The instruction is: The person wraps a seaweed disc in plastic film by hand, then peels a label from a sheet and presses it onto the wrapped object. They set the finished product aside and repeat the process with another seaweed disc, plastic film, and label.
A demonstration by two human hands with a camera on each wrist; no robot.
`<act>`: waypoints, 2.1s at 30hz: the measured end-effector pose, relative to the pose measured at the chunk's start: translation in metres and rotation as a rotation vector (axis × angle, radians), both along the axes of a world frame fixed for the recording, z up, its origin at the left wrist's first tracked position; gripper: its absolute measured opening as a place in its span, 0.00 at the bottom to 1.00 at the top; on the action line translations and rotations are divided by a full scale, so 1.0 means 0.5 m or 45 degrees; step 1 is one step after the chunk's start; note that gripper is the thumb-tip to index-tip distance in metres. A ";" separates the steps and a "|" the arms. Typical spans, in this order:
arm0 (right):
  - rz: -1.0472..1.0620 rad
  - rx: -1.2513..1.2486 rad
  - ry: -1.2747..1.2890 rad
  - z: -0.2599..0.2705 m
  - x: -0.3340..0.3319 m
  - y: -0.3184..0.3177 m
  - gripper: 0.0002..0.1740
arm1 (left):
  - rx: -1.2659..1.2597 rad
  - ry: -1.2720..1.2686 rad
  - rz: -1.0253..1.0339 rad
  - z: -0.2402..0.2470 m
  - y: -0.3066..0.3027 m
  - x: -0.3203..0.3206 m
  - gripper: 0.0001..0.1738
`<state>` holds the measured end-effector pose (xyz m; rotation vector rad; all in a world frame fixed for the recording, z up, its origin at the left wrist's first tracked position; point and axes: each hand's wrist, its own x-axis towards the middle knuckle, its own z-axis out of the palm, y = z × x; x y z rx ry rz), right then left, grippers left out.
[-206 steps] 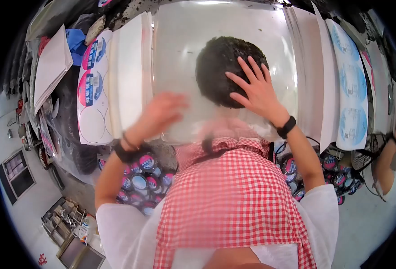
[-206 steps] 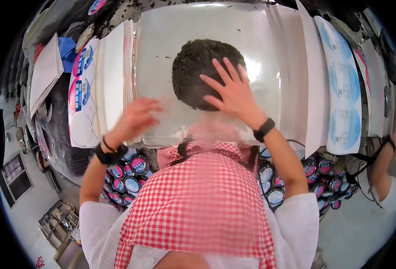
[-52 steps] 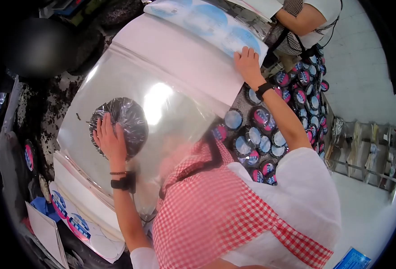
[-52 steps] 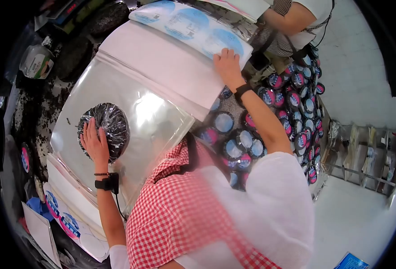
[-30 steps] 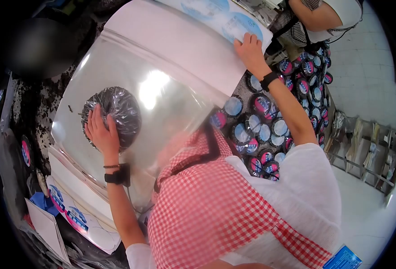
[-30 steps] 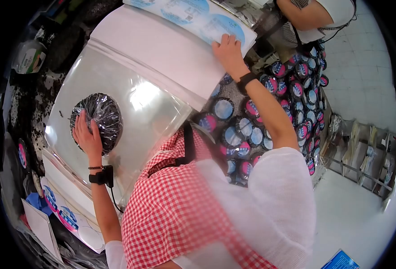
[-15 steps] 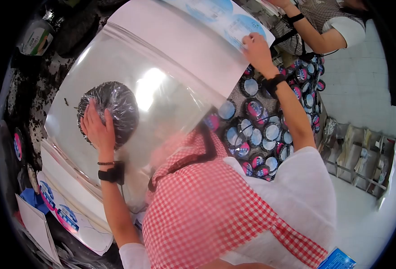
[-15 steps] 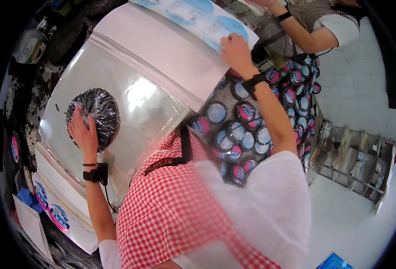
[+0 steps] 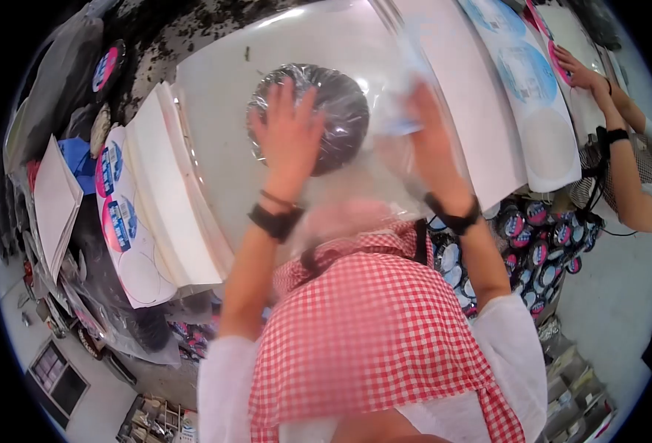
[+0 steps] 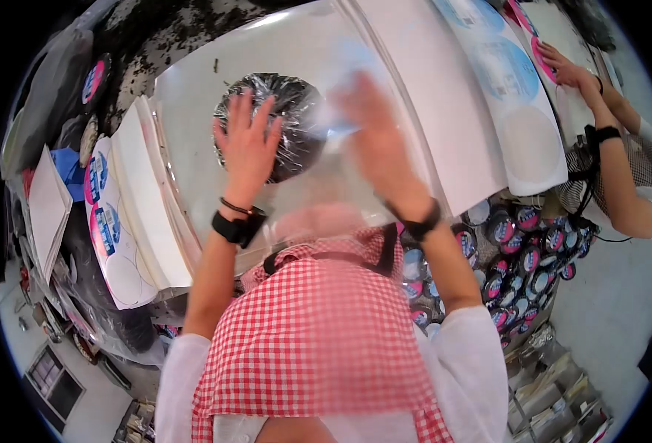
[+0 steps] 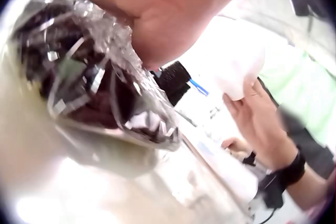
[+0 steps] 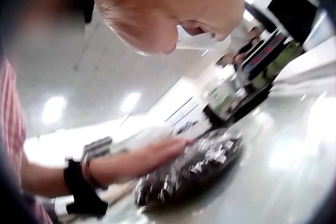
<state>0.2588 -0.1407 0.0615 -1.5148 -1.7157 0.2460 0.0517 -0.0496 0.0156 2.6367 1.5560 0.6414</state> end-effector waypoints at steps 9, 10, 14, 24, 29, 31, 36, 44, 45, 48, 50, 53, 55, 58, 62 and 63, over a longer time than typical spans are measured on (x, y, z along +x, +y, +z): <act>0.468 -0.159 -0.337 -0.072 -0.075 0.076 0.26 | -0.620 -1.105 -0.052 -0.101 -0.028 -0.016 0.21; 0.499 -0.190 -0.329 -0.065 -0.075 0.080 0.26 | -0.617 -1.108 -0.074 -0.100 -0.030 -0.016 0.22; 0.590 -0.370 -0.260 0.003 -0.057 0.107 0.28 | -0.524 -0.948 -0.184 -0.080 -0.028 -0.025 0.26; 0.287 -0.176 -0.177 -0.152 -0.178 0.209 0.30 | -1.261 -1.973 -0.078 -0.006 -0.005 -0.038 0.31; 0.288 -0.160 -0.240 -0.123 -0.229 0.203 0.31 | -1.052 -2.171 0.005 0.012 -0.003 -0.027 0.35; 0.292 -0.170 -0.408 -0.124 -0.236 0.196 0.30 | -0.731 -1.978 0.100 0.008 -0.014 -0.042 0.35; 0.262 -0.034 -0.643 -0.127 -0.248 0.202 0.31 | -0.772 -1.969 0.223 -0.021 -0.015 -0.121 0.33; 0.558 -0.250 -0.204 -0.106 -0.197 0.035 0.46 | -0.332 -1.460 0.171 -0.075 -0.019 -0.155 0.25; 0.107 -0.186 0.082 -0.094 -0.167 0.030 0.42 | -0.206 -1.281 0.142 -0.063 -0.028 -0.167 0.23; -0.333 -0.368 -0.325 -0.207 -0.026 0.069 0.39 | -0.048 -0.860 0.100 -0.061 -0.068 -0.142 0.22; -0.083 -0.386 0.702 -0.070 -0.142 0.086 0.33 | -0.182 -0.652 0.145 -0.047 -0.086 -0.113 0.28; 0.158 -0.062 0.451 0.015 -0.183 0.095 0.27 | -0.514 -0.553 0.032 0.013 -0.035 -0.238 0.23; 0.471 0.195 -0.158 0.036 -0.184 0.114 0.29 | -0.419 -1.010 0.347 0.078 -0.017 -0.357 0.10; 0.684 -0.018 -0.638 -0.007 -0.183 0.098 0.30 | 0.151 -0.041 0.907 0.042 0.014 -0.591 0.07; 0.672 -0.192 -0.531 -0.053 -0.183 0.094 0.32 | 0.471 0.216 0.821 -0.036 -0.005 -0.716 0.11; 0.639 -0.184 -0.521 -0.059 -0.185 0.096 0.33 | 0.457 0.239 0.812 -0.042 -0.007 -0.717 0.12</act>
